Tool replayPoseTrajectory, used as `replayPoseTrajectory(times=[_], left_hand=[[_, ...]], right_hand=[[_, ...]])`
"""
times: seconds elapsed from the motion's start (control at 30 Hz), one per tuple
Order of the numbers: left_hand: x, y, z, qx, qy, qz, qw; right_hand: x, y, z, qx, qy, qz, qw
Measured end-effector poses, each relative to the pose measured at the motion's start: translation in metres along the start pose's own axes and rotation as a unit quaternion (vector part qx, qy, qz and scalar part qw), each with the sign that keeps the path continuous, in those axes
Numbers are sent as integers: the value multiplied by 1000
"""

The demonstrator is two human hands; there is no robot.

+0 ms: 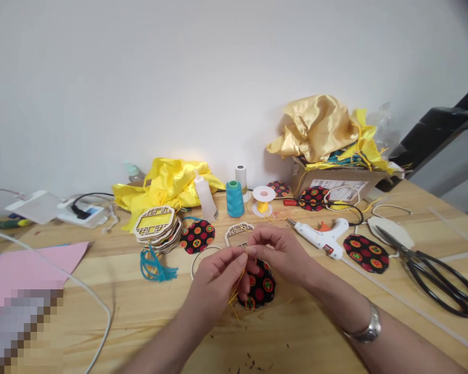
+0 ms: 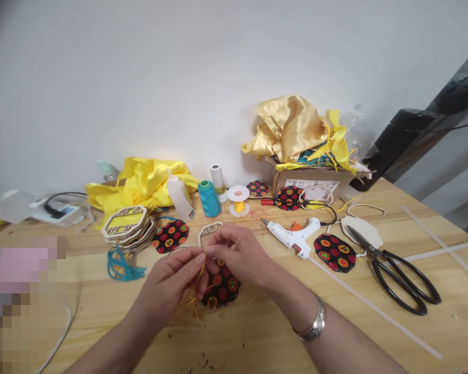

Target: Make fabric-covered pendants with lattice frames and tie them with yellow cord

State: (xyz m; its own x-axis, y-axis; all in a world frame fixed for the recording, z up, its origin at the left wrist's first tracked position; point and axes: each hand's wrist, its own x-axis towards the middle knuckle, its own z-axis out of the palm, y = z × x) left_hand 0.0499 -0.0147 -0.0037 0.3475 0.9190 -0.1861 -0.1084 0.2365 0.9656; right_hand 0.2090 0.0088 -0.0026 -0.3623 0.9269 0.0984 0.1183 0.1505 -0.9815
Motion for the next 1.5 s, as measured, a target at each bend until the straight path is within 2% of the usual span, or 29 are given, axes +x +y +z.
replayPoseTrajectory(times=[0.2,0.37,0.47,0.73,0.97,1.13,1.27,1.33,1.5], left_hand=[[2,-3,1,29,35,-4,999],[1,-1,0,59,35,-6,998],[2,-1,-1,51,37,-12,998],[2,-7,-3,-28,18,-23,999],[2,-5,0,-87,22,-18,996],[3,-6,-1,-101,27,-16,994],[3,-8,-2,-105,17,-22,994],[2,-8,-1,-99,10,-34,994],[1,-3,1,-118,-13,-91,989]], right_hand=[[-1,1,4,0,4,17,1000],[0,1,6,-93,36,-19,995],[0,2,6,-108,47,-29,993],[1,-1,7,-82,64,-23,994],[4,1,0,41,138,22,989],[2,3,2,137,73,86,984],[1,1,6,175,26,102,979],[2,0,6,165,58,95,980],[8,8,-4,135,189,61,971]])
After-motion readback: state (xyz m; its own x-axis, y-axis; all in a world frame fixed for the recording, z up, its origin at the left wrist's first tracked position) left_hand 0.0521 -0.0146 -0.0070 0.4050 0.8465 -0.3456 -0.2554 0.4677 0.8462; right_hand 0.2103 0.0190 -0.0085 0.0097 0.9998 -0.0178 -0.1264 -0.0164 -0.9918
